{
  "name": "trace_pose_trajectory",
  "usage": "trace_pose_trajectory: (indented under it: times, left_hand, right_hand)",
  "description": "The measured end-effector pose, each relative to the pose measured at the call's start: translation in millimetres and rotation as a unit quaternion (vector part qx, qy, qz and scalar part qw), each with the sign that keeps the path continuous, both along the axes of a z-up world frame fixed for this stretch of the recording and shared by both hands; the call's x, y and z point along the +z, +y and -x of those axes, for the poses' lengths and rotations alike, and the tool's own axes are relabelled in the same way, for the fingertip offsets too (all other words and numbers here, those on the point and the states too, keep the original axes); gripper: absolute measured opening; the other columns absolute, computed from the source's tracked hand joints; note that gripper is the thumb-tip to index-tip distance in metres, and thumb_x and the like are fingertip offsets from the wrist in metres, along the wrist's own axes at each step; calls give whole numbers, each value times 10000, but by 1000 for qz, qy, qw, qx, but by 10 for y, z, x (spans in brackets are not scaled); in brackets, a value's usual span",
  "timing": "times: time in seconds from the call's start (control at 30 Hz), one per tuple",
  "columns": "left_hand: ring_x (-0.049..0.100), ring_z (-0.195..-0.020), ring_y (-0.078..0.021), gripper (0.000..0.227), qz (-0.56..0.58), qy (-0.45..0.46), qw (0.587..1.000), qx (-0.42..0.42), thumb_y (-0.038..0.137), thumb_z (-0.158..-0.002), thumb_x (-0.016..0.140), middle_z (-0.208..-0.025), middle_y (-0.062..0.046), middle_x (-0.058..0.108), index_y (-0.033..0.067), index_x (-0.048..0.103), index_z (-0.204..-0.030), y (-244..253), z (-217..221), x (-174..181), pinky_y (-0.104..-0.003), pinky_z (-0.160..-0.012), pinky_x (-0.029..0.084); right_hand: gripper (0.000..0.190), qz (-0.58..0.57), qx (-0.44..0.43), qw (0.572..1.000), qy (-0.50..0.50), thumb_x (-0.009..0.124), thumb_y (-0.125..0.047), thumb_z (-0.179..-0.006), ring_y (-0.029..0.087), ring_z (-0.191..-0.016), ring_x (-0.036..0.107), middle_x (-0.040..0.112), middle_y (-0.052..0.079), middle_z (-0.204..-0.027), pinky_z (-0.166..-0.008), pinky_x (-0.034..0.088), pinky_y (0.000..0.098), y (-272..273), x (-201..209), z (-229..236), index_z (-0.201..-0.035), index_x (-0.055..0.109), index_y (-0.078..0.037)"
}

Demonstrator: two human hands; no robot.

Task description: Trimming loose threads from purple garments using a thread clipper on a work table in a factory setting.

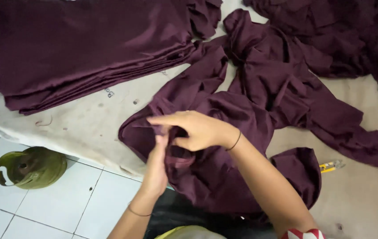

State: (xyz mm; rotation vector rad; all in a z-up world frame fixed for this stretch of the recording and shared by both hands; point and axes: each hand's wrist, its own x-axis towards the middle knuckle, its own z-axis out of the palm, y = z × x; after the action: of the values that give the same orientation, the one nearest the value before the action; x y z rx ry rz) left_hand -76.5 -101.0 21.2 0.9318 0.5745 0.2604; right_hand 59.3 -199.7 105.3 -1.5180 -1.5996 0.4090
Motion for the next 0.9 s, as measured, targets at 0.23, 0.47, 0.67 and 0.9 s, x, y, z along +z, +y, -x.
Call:
trace_pose_trajectory:
  times: [0.23,0.47,0.67,0.9]
  left_hand:
    - [561,-1351,-215,887,-287,-40,942,-168,270,-788,801,-1478,-127,563,95,332,-1519,-399,29,-396,-341,-1134,420]
    - [736,-1073,-224,484,-393,-200,844,-307,320,-948,677,-1212,-124,752,41,616,-1338,-636,188,246,-350,-906,541]
    - [633,-820,-322,539,-510,-380,695,-336,369,-968,689,-868,-132,641,-23,606,-1330,-937,328,291,-404,-804,434]
    - [722,-844,-227,391,-438,-362,719,-401,279,-939,755,-959,-65,784,36,724,-1244,-700,350,584,-325,-897,493]
  right_hand:
    - [138,-6,-307,915,-260,674,-167,-945,328,-759,640,657,90,-782,-695,468,439,-399,237,-268,-835,651,-87]
    - [389,-94,-547,797,-240,417,38,-1045,301,-1078,578,618,177,-1094,-991,459,411,-1104,727,-240,-1197,775,25]
    - [467,-110,-505,837,179,445,-387,-1069,111,-970,664,722,54,-1065,-887,522,225,-1165,723,-129,-1237,692,-27]
    - [461,-94,-424,872,228,552,-362,-1003,154,-1024,680,723,97,-1116,-945,533,267,-1222,691,-24,-1269,660,-2]
